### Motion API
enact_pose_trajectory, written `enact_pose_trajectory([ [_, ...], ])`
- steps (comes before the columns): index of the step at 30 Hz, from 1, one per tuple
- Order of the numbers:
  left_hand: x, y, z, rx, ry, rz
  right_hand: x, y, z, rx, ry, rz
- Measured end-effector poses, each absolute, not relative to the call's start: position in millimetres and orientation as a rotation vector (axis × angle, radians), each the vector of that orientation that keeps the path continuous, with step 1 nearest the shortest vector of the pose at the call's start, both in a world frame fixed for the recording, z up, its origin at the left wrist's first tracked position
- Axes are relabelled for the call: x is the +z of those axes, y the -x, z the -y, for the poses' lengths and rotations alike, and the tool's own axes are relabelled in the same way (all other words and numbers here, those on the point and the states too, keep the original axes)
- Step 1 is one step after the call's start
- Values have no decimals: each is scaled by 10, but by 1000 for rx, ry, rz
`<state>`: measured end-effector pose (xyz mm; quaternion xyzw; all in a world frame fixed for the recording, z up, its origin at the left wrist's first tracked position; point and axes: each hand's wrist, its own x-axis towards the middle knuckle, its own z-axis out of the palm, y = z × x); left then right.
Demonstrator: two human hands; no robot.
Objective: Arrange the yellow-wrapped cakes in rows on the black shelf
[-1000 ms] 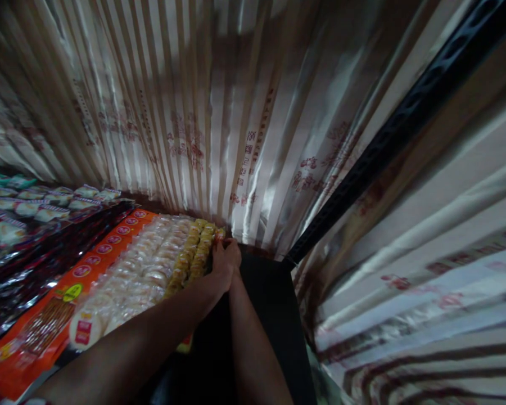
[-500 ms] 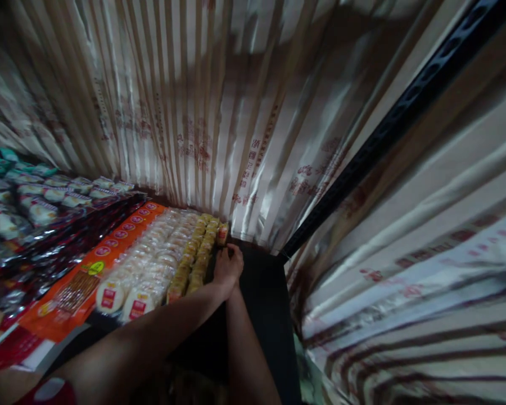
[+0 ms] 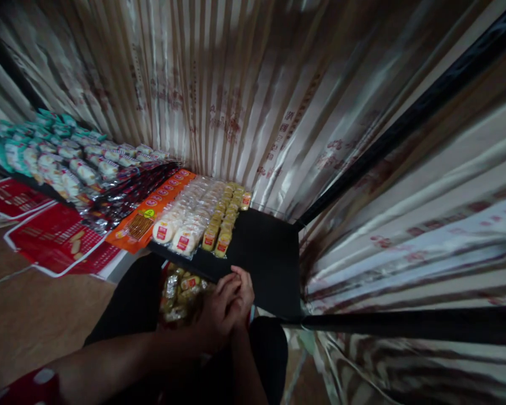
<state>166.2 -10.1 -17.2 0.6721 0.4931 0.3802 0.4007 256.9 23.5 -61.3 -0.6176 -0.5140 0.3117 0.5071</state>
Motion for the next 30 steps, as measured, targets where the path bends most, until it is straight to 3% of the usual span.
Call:
enact_pose_trajectory([
  [7, -642, -951, 595, 649, -1724, -1461, -1023, -2106, 339, 1075, 1694, 1567],
  [15, -1258, -441, 476, 62, -1959, -1706, -1226, -1716, 274, 1094, 1874, 2099],
  [22, -1393, -422, 404, 168, -1955, -1752, -1346, -1701, 231, 1100, 1931, 1969],
  [30, -1228, -384, 350, 297, -2036, -1633, -1473, -1851, 319, 1192, 1752, 1638],
])
